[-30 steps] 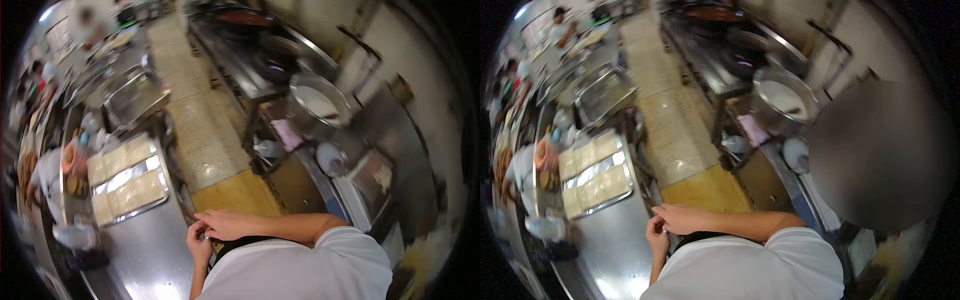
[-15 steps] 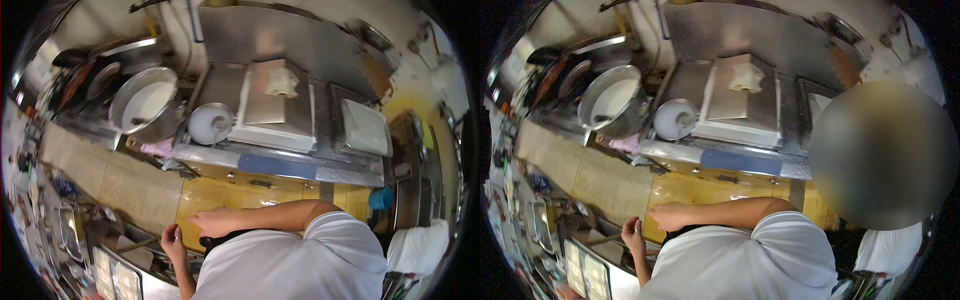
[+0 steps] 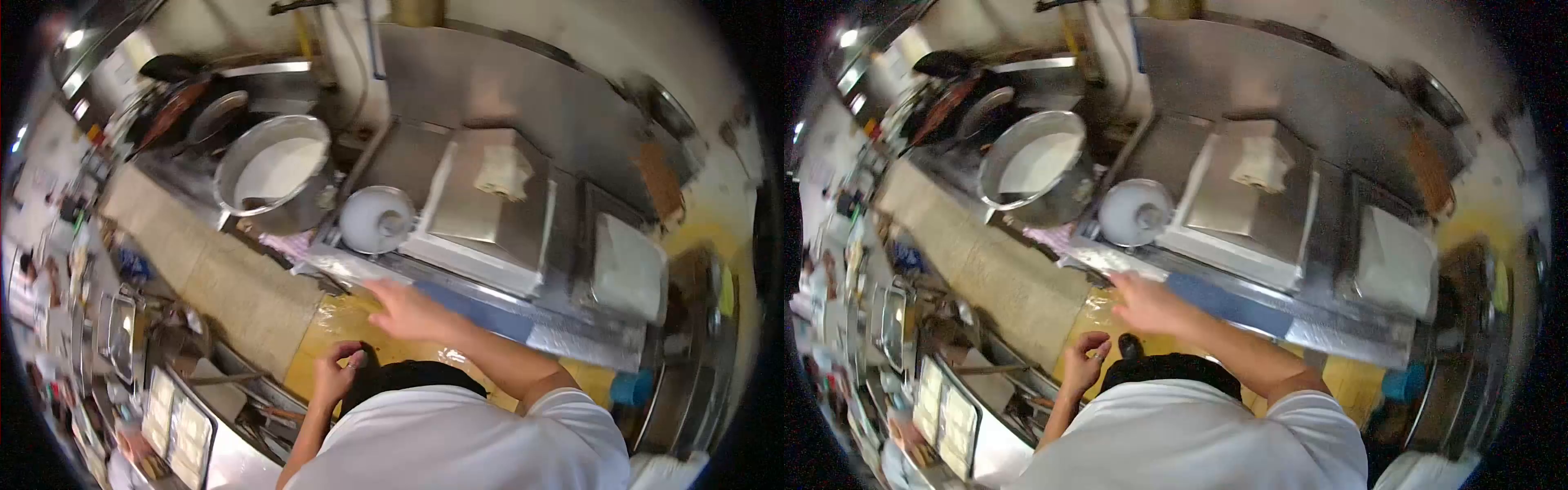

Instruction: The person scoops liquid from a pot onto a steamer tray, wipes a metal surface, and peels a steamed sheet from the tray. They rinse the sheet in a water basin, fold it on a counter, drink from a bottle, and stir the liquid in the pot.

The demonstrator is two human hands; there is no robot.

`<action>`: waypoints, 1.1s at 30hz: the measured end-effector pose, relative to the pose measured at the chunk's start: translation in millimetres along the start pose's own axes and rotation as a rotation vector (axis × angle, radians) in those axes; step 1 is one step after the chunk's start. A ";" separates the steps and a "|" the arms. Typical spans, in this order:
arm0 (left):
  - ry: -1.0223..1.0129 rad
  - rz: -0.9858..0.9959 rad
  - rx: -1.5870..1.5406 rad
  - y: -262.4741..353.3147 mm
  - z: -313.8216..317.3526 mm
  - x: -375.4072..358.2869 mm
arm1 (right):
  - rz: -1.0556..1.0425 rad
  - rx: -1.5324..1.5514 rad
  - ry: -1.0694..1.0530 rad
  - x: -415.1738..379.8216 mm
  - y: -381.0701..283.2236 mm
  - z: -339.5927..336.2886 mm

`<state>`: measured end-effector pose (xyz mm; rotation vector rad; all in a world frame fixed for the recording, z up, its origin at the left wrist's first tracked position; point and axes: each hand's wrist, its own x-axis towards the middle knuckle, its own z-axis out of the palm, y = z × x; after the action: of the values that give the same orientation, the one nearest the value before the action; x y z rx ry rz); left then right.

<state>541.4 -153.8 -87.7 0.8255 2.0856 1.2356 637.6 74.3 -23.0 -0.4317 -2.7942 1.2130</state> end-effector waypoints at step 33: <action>0.259 0.097 -0.117 -41.4 -178.5 156.2 | -0.205 -1.365 -0.328 329.6 -151.0 -112.8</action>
<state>300.9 -150.2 -77.2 0.7545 2.1681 1.5736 306.2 148.2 146.9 0.0625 -3.3532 -0.8852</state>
